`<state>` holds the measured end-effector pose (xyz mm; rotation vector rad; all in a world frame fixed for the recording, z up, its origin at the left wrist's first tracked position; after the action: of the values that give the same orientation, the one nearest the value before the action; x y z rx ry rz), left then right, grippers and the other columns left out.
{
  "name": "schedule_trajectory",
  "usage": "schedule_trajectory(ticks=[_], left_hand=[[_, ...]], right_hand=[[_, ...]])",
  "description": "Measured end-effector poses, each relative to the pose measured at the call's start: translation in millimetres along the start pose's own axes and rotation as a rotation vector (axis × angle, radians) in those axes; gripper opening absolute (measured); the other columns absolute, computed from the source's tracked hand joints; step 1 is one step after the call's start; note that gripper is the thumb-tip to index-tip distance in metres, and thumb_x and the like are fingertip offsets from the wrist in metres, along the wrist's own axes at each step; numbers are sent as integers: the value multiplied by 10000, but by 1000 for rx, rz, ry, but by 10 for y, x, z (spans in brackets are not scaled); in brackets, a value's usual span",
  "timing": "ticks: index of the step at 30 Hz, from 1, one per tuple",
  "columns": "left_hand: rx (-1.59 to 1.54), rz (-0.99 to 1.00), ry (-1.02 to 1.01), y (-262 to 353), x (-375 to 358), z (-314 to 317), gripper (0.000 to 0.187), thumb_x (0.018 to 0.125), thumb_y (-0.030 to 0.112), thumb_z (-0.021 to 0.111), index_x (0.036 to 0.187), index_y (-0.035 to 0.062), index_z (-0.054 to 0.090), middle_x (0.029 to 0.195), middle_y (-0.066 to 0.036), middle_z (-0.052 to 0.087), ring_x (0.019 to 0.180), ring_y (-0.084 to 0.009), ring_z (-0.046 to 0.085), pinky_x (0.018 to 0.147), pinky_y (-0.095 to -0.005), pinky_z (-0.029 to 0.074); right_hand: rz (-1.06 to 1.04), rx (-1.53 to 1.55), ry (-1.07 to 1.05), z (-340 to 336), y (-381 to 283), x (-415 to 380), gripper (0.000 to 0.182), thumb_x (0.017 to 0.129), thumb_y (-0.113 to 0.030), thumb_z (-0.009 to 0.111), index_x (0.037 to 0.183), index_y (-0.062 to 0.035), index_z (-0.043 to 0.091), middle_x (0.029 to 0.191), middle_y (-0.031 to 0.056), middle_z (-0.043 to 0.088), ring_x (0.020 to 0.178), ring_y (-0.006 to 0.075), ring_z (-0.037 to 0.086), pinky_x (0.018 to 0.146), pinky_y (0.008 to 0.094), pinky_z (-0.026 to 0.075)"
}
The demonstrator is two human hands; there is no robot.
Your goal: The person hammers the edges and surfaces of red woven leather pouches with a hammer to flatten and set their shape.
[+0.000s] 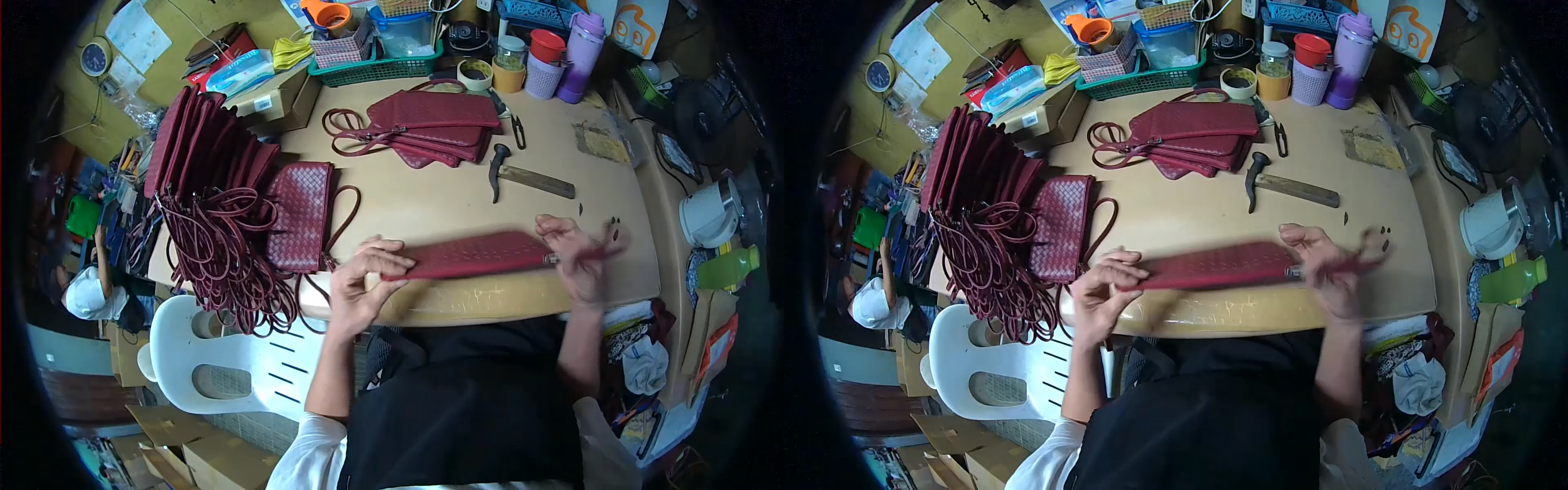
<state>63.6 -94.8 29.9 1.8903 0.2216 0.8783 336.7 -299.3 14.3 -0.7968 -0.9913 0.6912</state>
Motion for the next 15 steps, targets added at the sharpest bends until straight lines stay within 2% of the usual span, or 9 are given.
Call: schedule_trajectory(ticks=[1,3,4,6,7,9,11,13,15], left_hand=[[87,-27,-147,118,51,-126,189,737,62,775,913,78,707,1141,-81,690,1195,-306,570,1110,-508,294],[172,-106,-370,118,25,-271,185,735,88,780,906,49,722,1252,-152,622,1217,-332,541,1105,-506,310],[262,-167,-438,121,10,-248,206,740,100,774,937,59,729,1295,-156,589,1226,-337,532,1107,-494,314],[458,-283,-499,-37,-111,-194,257,763,109,757,1011,49,727,1367,-169,511,1232,-351,518,1080,-442,371],[506,-337,-369,-118,-140,-145,331,799,123,744,1108,21,685,1269,-177,563,1144,-341,573,991,-415,456],[480,-487,-90,-268,-130,-19,414,822,148,735,1181,-20,615,1145,-223,586,1044,-376,601,916,-432,485],[596,-417,-84,-333,-55,86,472,838,169,728,1220,-57,569,1063,-234,601,953,-381,628,857,-430,505],[824,-466,-85,-364,42,156,430,850,173,723,1193,-49,591,1049,-219,629,970,-323,661,814,-392,529],[788,-378,-39,-455,30,208,385,835,167,741,1127,-45,606,979,-214,647,937,-323,666,790,-371,528]], right_hand=[[-94,-108,-299,-6,-273,95,208,901,-200,637,791,-29,680,1298,245,541,1360,368,379,1141,515,235],[72,-397,-569,-118,-561,31,161,891,-141,621,826,-32,721,1359,230,518,1353,346,405,1125,462,282],[68,-405,-560,-185,-599,2,161,891,-141,621,826,-32,721,1359,230,518,1353,346,405,1125,462,282],[477,-666,-239,-337,-630,-40,138,899,-103,603,942,-22,707,1285,186,587,1245,272,529,1029,384,410],[479,-677,-232,-396,-542,-58,138,899,-103,603,942,-22,707,1285,186,587,1245,272,529,1029,384,410],[775,-617,219,-551,-157,-160,223,912,-122,619,1099,-8,657,1134,149,666,1011,198,643,863,329,504],[767,-821,216,-310,92,-99,317,919,-165,640,1184,5,600,990,98,695,828,151,647,750,306,524],[688,-804,98,-16,293,-95,303,886,-152,688,1121,23,610,937,77,689,785,136,637,712,286,522],[655,-897,86,221,344,-37,296,871,-109,701,1116,29,608,933,71,687,802,124,640,713,269,523]])
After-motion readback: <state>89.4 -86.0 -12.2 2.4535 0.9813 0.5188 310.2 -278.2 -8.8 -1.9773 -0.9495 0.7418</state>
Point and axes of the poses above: each hand's wrist, its own x-axis towards the middle knuckle, its own z-axis out of the palm, y = z × x, the point moved 1 cm from there along x, towards the middle knuckle
